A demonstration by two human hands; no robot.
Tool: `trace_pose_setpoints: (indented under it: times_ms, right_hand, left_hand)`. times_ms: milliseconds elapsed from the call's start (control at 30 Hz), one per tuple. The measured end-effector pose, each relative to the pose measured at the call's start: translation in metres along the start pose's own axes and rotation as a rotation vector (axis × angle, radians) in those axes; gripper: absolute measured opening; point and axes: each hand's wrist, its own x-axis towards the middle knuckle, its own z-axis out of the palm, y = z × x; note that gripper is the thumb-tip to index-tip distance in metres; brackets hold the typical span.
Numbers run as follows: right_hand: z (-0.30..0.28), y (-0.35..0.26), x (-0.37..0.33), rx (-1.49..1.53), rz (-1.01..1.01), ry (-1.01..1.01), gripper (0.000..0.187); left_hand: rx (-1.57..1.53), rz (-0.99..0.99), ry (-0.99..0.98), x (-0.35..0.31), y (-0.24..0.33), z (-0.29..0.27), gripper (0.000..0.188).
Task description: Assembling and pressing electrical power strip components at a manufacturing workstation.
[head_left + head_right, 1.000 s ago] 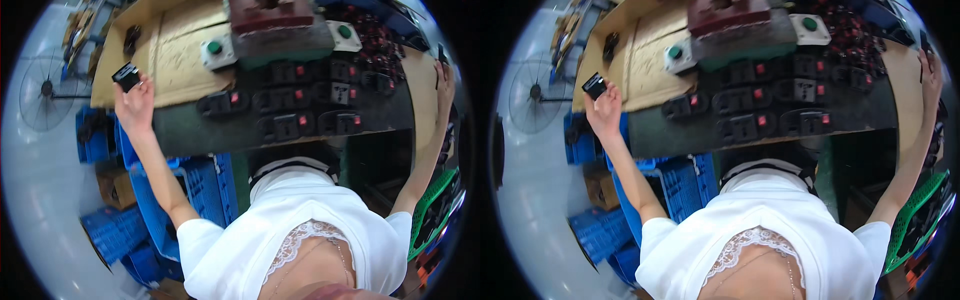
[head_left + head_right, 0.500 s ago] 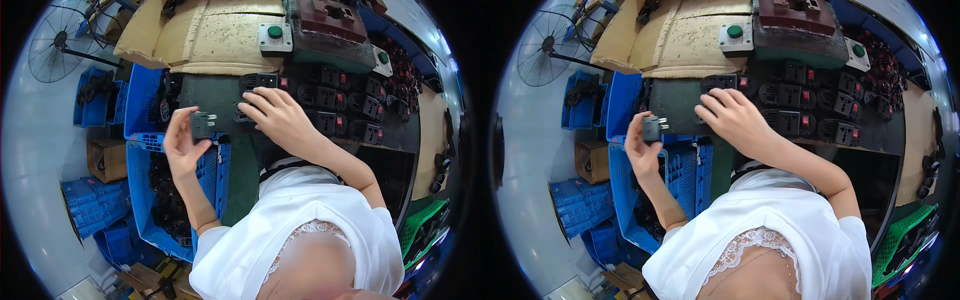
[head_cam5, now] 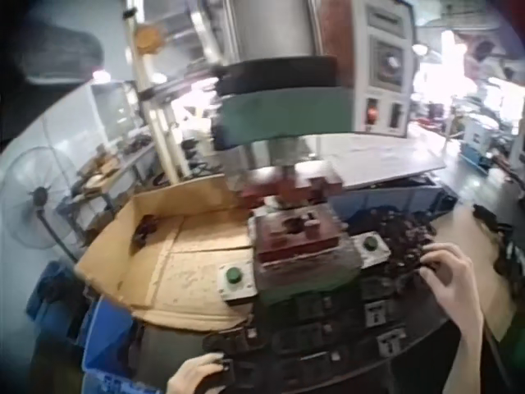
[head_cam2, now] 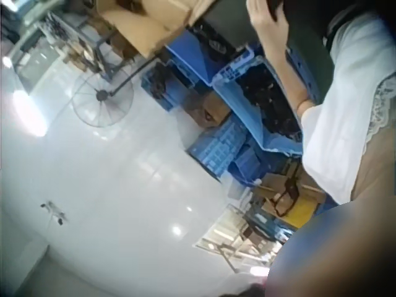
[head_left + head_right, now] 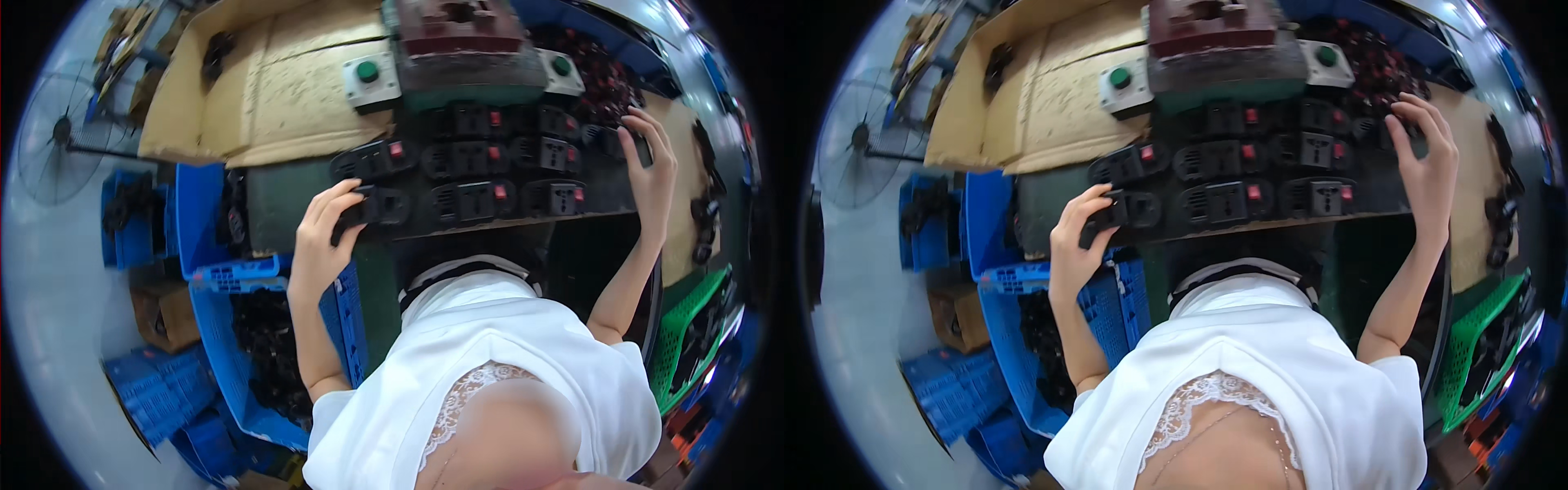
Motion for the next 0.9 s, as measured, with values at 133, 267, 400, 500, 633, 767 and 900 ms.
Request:
trace_pose_setpoints:
  times_ms: [133, 267, 400, 500, 633, 767, 900]
  right_hand:
    - [-0.007, 0.056, -0.002, -0.054, 0.150, 0.024, 0.015]
    - [0.002, 0.103, 0.004, -0.032, 0.150, 0.002, 0.015]
    - [0.020, 0.126, 0.022, 0.076, 0.082, -0.163, 0.015]
    - [0.031, 0.127, 0.034, 0.085, 0.103, -0.311, 0.015]
    - [0.048, 0.120, 0.041, -0.163, 0.088, -0.416, 0.017]
    - [0.055, 0.121, 0.043, -0.193, 0.069, -0.423, 0.018]
    - [0.041, 0.129, 0.045, -0.060, 0.075, -0.446, 0.019]
  left_hand:
    - [-0.046, 0.045, -0.043, 0.000, -0.006, 0.002, 0.037]
    - [-0.035, 0.083, -0.068, 0.004, -0.009, -0.002, 0.044]
    - [-0.027, 0.051, -0.128, 0.006, -0.007, -0.002, 0.050]
    - [0.024, 0.080, -0.137, 0.007, -0.010, -0.002, 0.050]
    - [0.172, 0.167, -0.111, 0.007, -0.013, -0.002, 0.049]
    - [0.094, 0.152, -0.050, 0.001, -0.016, 0.000, 0.046]
    - [-0.024, 0.135, -0.003, 0.003, -0.012, -0.001, 0.050]
